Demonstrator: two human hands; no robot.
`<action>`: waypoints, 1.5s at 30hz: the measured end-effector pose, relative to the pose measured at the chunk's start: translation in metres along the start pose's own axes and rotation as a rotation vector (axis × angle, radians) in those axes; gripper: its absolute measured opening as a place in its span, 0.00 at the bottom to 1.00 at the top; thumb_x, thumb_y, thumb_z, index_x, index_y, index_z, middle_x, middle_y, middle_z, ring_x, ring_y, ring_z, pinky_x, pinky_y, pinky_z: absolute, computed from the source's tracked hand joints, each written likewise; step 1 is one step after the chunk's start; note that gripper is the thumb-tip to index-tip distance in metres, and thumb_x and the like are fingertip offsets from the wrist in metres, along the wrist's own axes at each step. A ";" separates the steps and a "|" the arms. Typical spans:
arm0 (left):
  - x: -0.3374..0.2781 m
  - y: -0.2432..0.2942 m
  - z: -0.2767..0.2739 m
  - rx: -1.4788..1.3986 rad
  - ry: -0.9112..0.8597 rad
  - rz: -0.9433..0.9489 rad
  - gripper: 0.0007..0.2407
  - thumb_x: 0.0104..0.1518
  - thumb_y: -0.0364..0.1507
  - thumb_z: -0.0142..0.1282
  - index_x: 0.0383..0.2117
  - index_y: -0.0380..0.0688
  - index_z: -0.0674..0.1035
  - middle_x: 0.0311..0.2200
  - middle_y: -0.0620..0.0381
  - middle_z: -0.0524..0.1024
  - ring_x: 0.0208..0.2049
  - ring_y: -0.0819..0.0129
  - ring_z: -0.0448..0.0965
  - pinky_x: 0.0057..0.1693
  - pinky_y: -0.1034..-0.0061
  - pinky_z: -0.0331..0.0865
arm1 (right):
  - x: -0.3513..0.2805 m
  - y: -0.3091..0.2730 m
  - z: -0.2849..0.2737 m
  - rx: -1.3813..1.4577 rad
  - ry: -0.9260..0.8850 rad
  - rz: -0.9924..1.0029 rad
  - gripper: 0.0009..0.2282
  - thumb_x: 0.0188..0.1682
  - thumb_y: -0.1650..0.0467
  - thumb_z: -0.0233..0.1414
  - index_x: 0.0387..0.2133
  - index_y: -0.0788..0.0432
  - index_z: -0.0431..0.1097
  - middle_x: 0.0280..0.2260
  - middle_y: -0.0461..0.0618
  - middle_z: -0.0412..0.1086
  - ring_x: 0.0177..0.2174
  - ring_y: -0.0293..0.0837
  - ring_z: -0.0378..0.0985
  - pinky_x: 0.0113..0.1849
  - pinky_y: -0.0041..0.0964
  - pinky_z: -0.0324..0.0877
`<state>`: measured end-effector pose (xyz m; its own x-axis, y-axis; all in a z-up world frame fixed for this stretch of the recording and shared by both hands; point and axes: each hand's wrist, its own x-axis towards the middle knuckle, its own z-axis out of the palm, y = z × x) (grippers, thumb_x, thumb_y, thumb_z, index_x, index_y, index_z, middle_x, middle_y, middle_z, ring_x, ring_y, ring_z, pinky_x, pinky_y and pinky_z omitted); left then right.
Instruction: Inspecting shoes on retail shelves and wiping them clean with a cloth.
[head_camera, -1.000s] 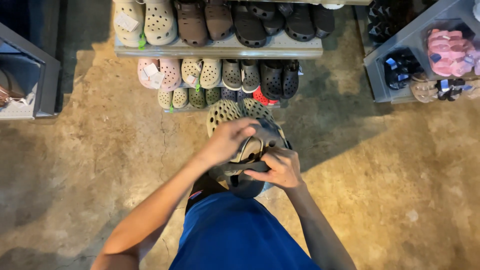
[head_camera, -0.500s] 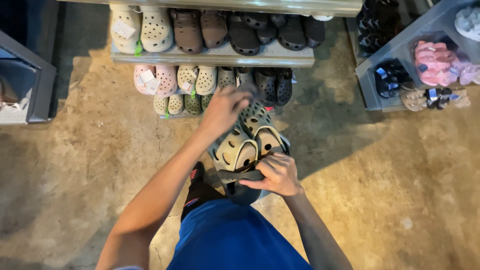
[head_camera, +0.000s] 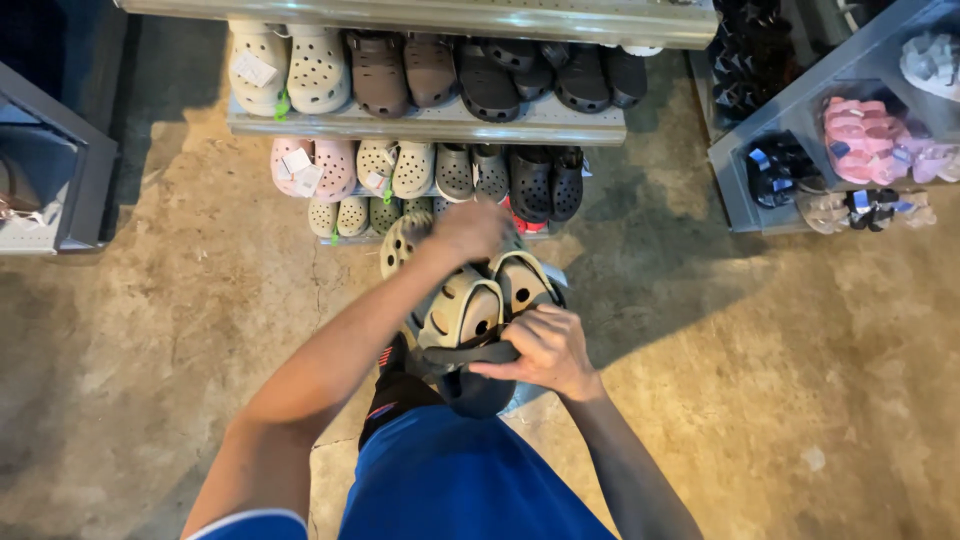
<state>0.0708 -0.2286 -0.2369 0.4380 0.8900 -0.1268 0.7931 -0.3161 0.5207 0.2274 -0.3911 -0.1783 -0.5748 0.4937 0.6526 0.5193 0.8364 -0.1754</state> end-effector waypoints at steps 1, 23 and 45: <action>0.004 0.001 0.012 -0.095 -0.177 0.070 0.12 0.62 0.36 0.53 0.50 0.64 0.84 0.49 0.52 0.81 0.51 0.55 0.82 0.60 0.64 0.72 | 0.003 0.001 -0.001 0.004 0.007 0.001 0.25 0.36 0.54 0.70 0.15 0.55 0.60 0.16 0.44 0.61 0.18 0.43 0.66 0.25 0.36 0.62; -0.052 -0.006 -0.079 -0.273 0.373 0.051 0.12 0.64 0.34 0.55 0.50 0.51 0.84 0.38 0.46 0.74 0.44 0.52 0.75 0.52 0.63 0.69 | -0.026 0.027 -0.003 0.030 0.093 0.111 0.21 0.34 0.60 0.72 0.17 0.57 0.65 0.16 0.46 0.65 0.19 0.45 0.70 0.25 0.38 0.66; -0.099 0.061 -0.026 -0.314 0.736 0.313 0.15 0.56 0.21 0.57 0.50 0.51 0.81 0.49 0.50 0.72 0.51 0.53 0.73 0.55 0.67 0.71 | -0.045 0.098 0.047 1.254 0.599 1.277 0.21 0.51 0.59 0.57 0.48 0.64 0.73 0.42 0.50 0.77 0.39 0.41 0.80 0.43 0.40 0.76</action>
<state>0.0648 -0.3273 -0.1711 0.1444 0.7979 0.5853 0.4801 -0.5736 0.6636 0.2743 -0.3199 -0.2594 0.1417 0.9697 -0.1992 -0.4600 -0.1137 -0.8806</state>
